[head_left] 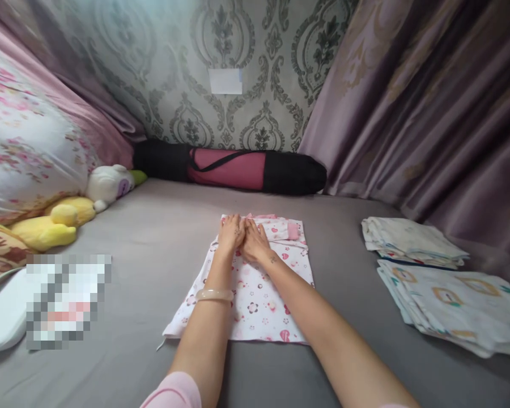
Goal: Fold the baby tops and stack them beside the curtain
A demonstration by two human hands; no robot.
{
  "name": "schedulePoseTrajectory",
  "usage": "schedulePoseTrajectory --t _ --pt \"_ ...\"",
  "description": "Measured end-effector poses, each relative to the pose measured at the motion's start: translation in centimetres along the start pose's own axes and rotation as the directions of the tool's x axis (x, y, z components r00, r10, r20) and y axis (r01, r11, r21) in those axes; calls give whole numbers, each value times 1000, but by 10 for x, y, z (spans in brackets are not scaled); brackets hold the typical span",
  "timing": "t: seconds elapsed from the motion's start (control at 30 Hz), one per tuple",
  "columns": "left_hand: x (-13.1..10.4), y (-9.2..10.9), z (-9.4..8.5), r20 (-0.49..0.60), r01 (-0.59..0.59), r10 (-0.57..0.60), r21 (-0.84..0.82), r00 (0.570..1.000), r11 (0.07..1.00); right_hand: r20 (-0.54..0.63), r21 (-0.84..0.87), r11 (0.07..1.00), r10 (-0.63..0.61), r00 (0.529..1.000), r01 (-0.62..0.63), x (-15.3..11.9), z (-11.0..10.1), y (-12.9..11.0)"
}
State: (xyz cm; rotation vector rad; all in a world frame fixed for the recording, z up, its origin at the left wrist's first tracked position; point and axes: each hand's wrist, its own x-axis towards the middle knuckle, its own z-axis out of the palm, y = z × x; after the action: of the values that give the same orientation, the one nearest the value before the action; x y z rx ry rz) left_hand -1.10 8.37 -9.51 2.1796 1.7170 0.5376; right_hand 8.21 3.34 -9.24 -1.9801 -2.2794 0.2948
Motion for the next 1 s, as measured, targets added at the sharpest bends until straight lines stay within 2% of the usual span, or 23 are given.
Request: schedulePoseTrajectory --t 0.07,0.27,0.57,0.7,0.87,1.0 --pt "-1 0 1 22 16 -16 0 1000 1000 -3 7 1000 14 1000 -14 -2 0 2" --pt "-7 2 3 63 27 -32 75 997 997 -82 37 974 227 970 -225 -11 2 12" --pt "-10 0 12 7 22 -23 161 1000 987 -64 -56 932 354 933 -358 -28 -7 49" --pt "-6 -3 14 28 27 -33 180 999 983 -32 -80 930 357 933 -359 -36 -14 59" --pt "-5 -7 13 43 2 -11 197 999 980 -58 -71 957 278 959 -282 -46 -19 80" --pt "-7 -16 5 77 -53 38 203 996 978 -52 -37 976 214 976 -216 -55 -19 98"
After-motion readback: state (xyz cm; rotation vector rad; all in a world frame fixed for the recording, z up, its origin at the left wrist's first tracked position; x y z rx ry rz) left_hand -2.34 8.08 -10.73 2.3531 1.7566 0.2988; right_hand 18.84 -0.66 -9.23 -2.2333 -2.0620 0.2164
